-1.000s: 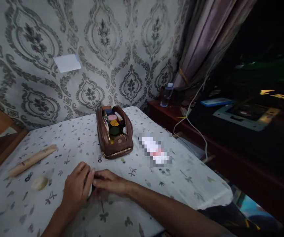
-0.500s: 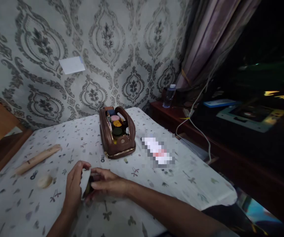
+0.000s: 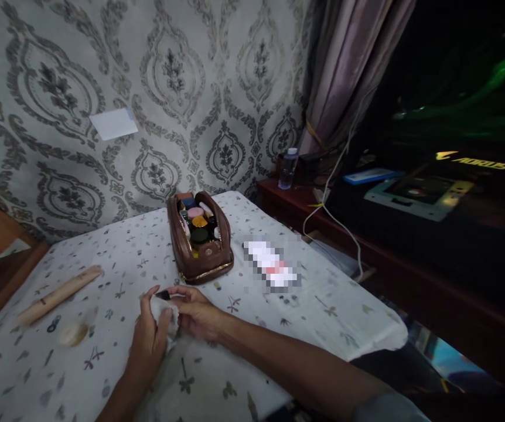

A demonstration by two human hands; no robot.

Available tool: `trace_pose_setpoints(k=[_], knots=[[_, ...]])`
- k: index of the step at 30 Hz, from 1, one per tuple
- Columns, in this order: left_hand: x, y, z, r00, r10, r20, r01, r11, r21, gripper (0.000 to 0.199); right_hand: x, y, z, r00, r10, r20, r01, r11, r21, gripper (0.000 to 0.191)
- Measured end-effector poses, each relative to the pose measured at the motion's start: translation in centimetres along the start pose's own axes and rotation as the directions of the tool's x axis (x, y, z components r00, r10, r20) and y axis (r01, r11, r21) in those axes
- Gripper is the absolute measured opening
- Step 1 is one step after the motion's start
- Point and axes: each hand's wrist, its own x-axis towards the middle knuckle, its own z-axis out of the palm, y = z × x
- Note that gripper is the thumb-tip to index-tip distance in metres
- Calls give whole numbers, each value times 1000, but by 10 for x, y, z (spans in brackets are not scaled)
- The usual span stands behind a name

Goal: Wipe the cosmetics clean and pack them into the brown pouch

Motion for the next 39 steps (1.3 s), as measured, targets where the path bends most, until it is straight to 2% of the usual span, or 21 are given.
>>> trace_pose_setpoints(k=[4, 7, 10, 14, 17, 20, 24, 27, 31, 35, 37, 39], knots=[[-1, 1, -6, 995, 87, -51, -84, 995, 61, 48, -1, -2, 2, 999, 36, 13, -35, 999, -13, 53], [-3, -2, -9, 985, 155, -77, -147, 984, 103, 38, 1, 2, -1, 995, 78, 69, -76, 997, -30, 46], [-4, -3, -11, 971, 222, -85, -210, 969, 129, 33, 4, 8, -6, 984, 131, 117, -125, 990, -65, 49], [-1, 0, -12, 971, 224, -79, -216, 972, 94, 36, 3, 7, -8, 968, 177, 179, -150, 977, -154, 54], [2, 1, -14, 975, 215, -64, -212, 976, 42, 40, -1, 2, -5, 949, 163, 270, -111, 974, -196, 58], [4, -2, -16, 976, 214, -44, -213, 976, 36, 45, -4, -2, -1, 950, 137, 279, -88, 980, -179, 59], [7, -12, -21, 971, 230, 64, -238, 954, 183, 51, -3, -6, -1, 987, 42, 154, -27, 995, -94, 62], [10, -20, -28, 938, 309, 155, -345, 869, 355, 48, 0, -8, -3, 999, -12, 41, 14, 999, -44, 63], [10, -28, -42, 904, 316, 289, -425, 753, 503, 40, 2, -9, -4, 999, -29, 26, 31, 999, -45, 49], [7, -33, -59, 858, 225, 461, -461, 733, 501, 41, 2, -10, -5, 998, -25, 55, 29, 998, -61, 43], [8, -37, -64, 832, 193, 520, -455, 773, 442, 49, 2, -11, -5, 998, -24, 58, 27, 998, -56, 47], [12, -38, -66, 815, 220, 536, -451, 822, 347, 41, 2, -11, -4, 998, -29, 52, 32, 998, -56, 54]])
